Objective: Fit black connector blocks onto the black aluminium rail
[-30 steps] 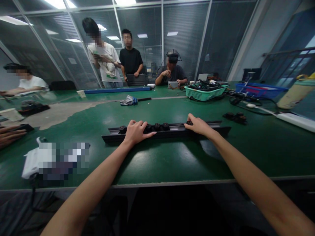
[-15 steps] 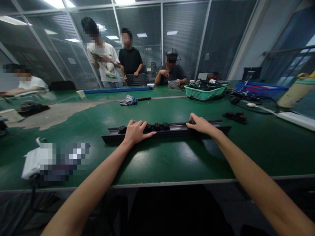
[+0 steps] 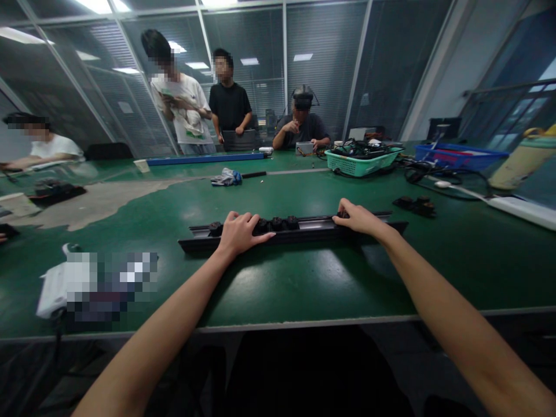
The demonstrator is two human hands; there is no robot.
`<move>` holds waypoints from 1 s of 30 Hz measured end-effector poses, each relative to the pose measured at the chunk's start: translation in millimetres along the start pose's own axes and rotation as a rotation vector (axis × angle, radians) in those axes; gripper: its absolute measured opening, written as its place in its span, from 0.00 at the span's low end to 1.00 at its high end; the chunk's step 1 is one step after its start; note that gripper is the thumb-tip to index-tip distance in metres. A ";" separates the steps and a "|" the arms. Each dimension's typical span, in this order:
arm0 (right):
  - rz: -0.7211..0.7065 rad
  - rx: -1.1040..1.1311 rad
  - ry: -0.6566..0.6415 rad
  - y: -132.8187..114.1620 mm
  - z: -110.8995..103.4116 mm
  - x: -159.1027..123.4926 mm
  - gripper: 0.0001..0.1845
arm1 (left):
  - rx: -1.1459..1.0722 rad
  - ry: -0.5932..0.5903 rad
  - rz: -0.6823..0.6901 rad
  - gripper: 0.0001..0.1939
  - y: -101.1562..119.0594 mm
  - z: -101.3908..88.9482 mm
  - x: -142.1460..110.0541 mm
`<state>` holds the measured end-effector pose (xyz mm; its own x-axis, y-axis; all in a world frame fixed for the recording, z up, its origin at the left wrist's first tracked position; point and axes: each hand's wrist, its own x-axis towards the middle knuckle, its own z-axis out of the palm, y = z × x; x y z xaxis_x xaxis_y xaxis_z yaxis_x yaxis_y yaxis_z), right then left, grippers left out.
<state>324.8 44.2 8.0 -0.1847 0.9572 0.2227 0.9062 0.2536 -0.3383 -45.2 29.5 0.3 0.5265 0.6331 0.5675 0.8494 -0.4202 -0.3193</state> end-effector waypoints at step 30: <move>0.043 -0.003 0.084 0.8 5.9 -6.0 0.13 | -0.038 -0.010 -0.023 0.32 1.1 -0.7 0.4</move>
<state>324.4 39.5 1.0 -0.1128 0.9522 0.2839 0.9140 0.2115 -0.3463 -44.1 28.8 0.7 0.5076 0.6492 0.5665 0.8592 -0.4302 -0.2769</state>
